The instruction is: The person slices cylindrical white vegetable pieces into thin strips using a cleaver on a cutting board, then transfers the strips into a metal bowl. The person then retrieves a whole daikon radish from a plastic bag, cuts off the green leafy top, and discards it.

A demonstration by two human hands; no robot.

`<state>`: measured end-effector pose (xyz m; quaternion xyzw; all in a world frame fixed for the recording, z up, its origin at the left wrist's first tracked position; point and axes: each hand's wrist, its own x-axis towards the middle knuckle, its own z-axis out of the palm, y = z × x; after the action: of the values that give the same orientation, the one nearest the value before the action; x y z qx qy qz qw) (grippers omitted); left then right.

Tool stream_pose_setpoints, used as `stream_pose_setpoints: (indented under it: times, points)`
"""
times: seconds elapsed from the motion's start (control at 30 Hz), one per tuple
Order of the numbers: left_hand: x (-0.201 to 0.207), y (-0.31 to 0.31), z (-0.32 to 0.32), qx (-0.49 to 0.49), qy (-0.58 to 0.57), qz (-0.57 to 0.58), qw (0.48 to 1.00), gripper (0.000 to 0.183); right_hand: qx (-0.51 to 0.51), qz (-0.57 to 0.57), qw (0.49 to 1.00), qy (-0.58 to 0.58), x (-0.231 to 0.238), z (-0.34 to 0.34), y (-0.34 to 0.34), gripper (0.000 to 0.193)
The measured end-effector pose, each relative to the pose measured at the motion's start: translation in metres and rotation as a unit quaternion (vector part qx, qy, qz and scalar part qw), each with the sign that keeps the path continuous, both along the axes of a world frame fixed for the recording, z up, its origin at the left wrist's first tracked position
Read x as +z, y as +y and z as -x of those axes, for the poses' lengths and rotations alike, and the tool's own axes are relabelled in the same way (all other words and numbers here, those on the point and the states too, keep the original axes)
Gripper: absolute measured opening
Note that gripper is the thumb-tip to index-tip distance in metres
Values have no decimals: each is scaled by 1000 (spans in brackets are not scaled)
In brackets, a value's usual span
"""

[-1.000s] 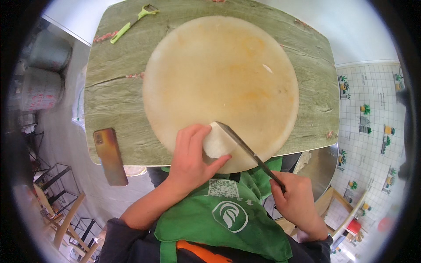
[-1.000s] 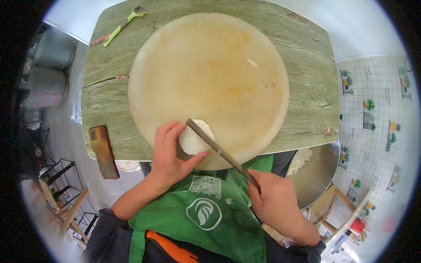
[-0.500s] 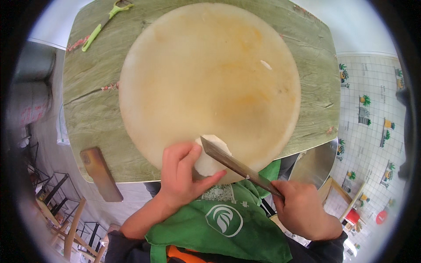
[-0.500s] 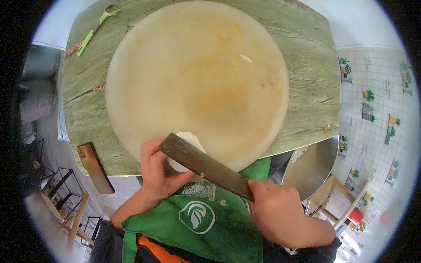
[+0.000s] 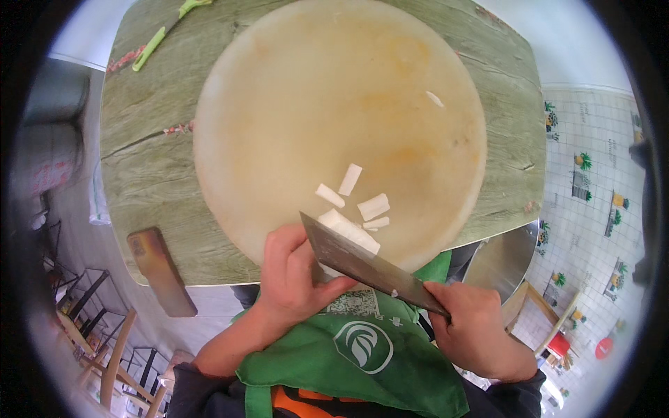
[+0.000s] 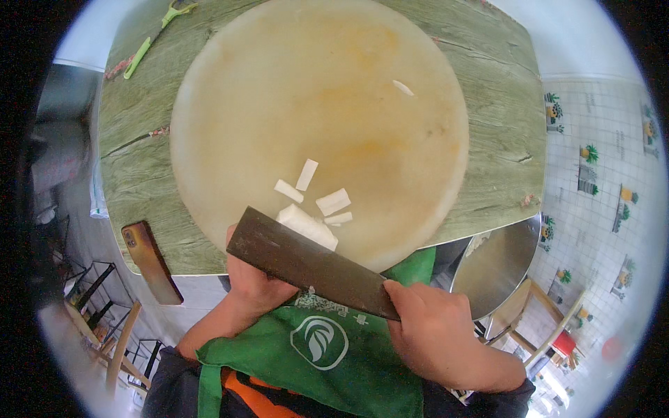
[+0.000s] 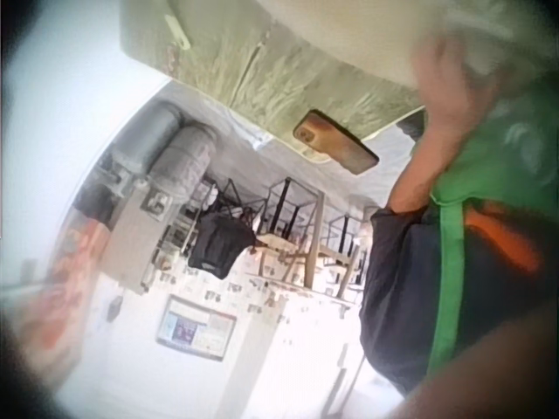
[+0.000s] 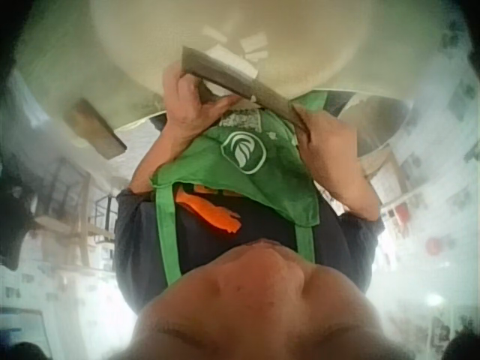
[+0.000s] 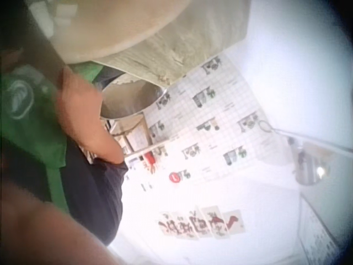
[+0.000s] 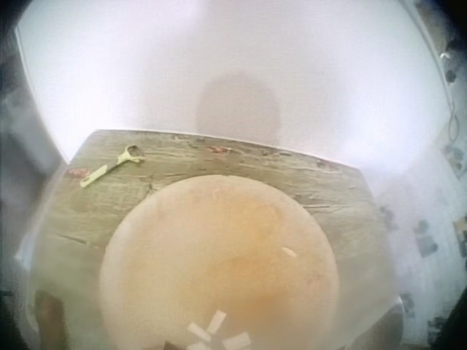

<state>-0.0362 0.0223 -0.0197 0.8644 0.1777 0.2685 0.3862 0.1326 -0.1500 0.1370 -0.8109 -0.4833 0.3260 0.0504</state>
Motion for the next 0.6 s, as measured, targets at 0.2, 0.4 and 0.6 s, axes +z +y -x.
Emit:
stream_pose_setpoints:
  times: [0.2,0.4,0.6]
  points:
    - [-6,-1,1,-1,-10,15,1000,86,1,2,1000,-14,5,6,5,43]
    - [-13,-1,4,-23,-6,60,998,85,-35,33,999,-11,9,9,9,34]
    - [-12,0,4,-22,-9,34,999,81,-12,-12,999,-30,7,10,6,36]
